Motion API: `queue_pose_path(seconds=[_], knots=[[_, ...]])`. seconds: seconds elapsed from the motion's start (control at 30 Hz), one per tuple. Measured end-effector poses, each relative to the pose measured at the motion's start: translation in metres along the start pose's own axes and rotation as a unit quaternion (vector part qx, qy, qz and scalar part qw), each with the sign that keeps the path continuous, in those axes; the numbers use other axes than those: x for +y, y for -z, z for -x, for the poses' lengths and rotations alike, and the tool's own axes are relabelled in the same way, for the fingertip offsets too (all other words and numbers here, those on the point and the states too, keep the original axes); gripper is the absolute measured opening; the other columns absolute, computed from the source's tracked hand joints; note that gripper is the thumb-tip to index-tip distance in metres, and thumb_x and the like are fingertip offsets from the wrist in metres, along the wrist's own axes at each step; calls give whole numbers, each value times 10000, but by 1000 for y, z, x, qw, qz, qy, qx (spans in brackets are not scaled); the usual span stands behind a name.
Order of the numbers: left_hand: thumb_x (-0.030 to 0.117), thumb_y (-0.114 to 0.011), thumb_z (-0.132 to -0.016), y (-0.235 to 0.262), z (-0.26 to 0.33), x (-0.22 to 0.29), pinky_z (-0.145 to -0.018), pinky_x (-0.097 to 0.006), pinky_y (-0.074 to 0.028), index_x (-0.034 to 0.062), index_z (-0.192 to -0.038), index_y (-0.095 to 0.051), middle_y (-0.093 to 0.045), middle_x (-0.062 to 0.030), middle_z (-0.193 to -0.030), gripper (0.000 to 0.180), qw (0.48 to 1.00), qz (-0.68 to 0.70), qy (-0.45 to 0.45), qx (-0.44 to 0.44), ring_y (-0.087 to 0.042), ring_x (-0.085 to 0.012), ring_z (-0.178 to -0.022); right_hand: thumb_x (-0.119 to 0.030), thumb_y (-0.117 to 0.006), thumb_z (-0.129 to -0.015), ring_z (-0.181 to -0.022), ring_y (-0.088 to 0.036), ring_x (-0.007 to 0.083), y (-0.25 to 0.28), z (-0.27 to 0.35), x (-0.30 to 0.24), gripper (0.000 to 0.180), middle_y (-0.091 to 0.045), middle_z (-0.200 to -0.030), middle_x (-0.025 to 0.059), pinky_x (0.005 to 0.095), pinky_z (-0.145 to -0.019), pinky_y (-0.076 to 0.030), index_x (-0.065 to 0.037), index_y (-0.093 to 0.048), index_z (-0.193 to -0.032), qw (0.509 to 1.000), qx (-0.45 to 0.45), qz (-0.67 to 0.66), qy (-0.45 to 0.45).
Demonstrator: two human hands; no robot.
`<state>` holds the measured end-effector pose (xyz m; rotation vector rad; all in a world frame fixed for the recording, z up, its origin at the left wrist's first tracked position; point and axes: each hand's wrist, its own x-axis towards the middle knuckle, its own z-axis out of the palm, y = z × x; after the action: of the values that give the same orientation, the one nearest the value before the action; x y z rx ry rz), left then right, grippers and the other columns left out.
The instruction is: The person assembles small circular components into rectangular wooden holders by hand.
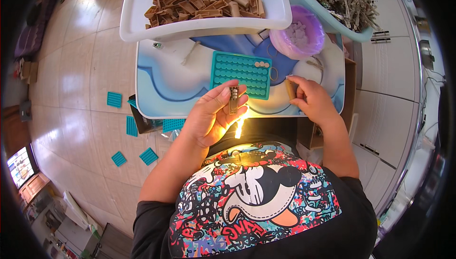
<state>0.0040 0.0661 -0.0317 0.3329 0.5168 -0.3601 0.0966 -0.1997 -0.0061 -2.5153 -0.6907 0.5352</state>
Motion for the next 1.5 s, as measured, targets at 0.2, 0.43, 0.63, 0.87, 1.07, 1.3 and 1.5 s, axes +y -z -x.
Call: queue_pose_path(seconds=[0.2, 0.43, 0.63, 0.87, 1.07, 1.3, 1.5], knots=[[144, -541, -916, 3, -4, -6, -892, -385, -503, -24, -1255, -435, -584, -143, -1145, 393, 1000, 0, 3, -17, -611, -231, -1003, -176, -809, -568, -906, -520, 305, -4, -4, -36, 552, -540, -956, 108, 394, -796, -426, -63, -533, -1032, 984, 143, -22, 106], [160, -546, -915, 9, -6, -8, -854, -367, -511, -22, -1282, -417, -604, -133, -1081, 429, 997, 13, 34, -70, -616, -239, -966, -211, -819, -560, -974, -507, 316, -35, -23, -88, 566, -530, -1040, 123, 408, -870, -397, -66, -515, -1015, 964, 120, -117, 209], [182, -554, -912, 9, -7, -11, -858, -353, -507, -5, -1278, -430, -605, -119, -1081, 430, 998, 6, 25, -51, -615, -232, -951, -205, -813, -572, -965, -514, 315, -43, -26, -95, 564, -541, -1024, 121, 408, -868, -402, -61, -502, -1021, 962, 132, -122, 205], [190, -557, -912, 7, -8, -13, -881, -354, -495, -21, -1284, -421, -600, -128, -1083, 449, 999, -1, 13, -32, -603, -225, -988, -134, -801, -566, -974, -514, 329, -45, -27, -94, 558, -533, -1026, 135, 413, -873, -416, -54, -499, -1029, 965, 141, -110, 192], [179, -547, -916, 6, -8, -12, -861, -329, -503, -4, -1266, -458, -599, -113, -1095, 405, 999, 4, 26, -32, -605, -216, -962, -160, -799, -564, -1005, -502, 333, -44, -26, -92, 589, -524, -1053, 139, 413, -883, -411, -55, -502, -1061, 968, 121, -109, 193], [194, -529, -926, 5, -8, -11, -863, -318, -499, -4, -1255, -473, -597, -106, -1088, 388, 998, 21, 37, -48, -602, -210, -960, -147, -781, -588, -1015, -499, 327, -42, -26, -93, 582, -516, -1059, 139, 415, -893, -413, -57, -500, -1089, 968, 115, -107, 196], [212, -539, -922, 5, -8, -10, -872, -310, -495, 8, -1260, -471, -598, -94, -1085, 400, 997, 23, 42, -52, -598, -195, -965, -149, -778, -597, -1019, -501, 326, -42, -26, -92, 570, -516, -1059, 139, 410, -897, -418, -56, -502, -1087, 965, 123, -107, 204]])
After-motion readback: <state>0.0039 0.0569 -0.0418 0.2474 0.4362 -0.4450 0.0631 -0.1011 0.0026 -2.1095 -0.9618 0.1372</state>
